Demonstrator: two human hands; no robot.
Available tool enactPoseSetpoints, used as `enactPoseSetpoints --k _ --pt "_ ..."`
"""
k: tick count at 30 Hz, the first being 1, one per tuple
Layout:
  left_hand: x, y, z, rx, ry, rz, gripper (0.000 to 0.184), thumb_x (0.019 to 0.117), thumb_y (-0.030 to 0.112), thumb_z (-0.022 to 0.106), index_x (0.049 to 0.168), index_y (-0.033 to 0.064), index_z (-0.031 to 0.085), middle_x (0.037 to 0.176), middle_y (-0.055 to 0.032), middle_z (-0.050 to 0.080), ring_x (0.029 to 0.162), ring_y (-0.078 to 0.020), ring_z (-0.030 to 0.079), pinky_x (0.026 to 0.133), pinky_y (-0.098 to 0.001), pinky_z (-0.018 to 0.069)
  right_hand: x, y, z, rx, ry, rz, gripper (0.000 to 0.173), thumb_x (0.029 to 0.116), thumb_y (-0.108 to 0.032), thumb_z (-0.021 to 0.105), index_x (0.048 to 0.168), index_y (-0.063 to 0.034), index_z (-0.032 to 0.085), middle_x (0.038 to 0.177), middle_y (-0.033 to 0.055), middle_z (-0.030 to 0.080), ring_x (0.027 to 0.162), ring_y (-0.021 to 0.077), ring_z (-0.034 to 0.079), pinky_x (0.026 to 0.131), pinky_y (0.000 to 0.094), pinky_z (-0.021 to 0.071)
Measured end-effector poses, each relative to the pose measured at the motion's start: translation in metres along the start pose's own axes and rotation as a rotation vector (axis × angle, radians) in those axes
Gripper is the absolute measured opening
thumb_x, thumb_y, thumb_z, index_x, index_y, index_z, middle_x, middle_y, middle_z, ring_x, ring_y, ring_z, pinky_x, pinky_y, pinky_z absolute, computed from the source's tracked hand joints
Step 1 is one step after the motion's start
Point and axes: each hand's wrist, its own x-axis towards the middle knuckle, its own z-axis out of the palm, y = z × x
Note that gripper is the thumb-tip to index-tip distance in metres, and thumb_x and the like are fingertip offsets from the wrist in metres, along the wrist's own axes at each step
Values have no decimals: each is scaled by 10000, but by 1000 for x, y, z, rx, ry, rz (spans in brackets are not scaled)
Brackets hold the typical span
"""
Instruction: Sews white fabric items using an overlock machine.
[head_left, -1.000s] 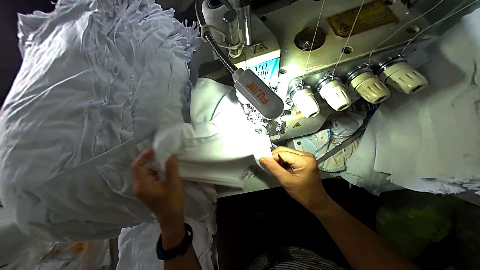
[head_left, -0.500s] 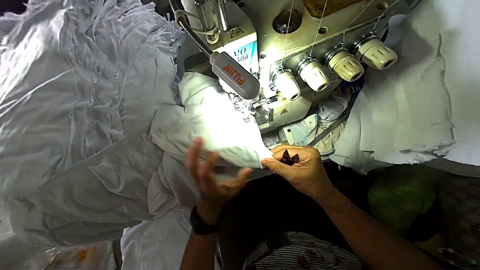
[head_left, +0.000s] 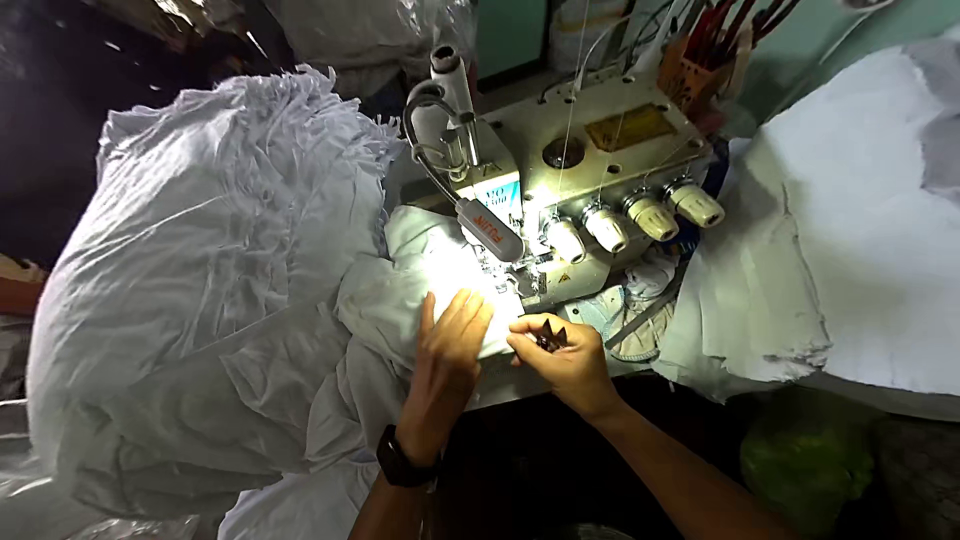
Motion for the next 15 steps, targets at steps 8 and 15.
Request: enactPoseSetpoints --k 8,15 --pt "55 -41 -20 -154 -111 -18 363 800 -203 565 1092 -56 722 1190 -212 705 1149 -369 665 1039 -536 487 20 15 8 -238 103 -204 135 898 -65 669 879 31 761 657 -3 650 551 -57 521 532 111 443" --pt "113 -65 -6 -74 -68 -266 358 850 -131 595 1186 -79 706 1272 -254 677 1245 -386 624 1102 -528 431 -33 64 -6 -236 -135 -176 196 905 -90 669 775 52 705 628 71 637 551 -11 534 549 119 435"
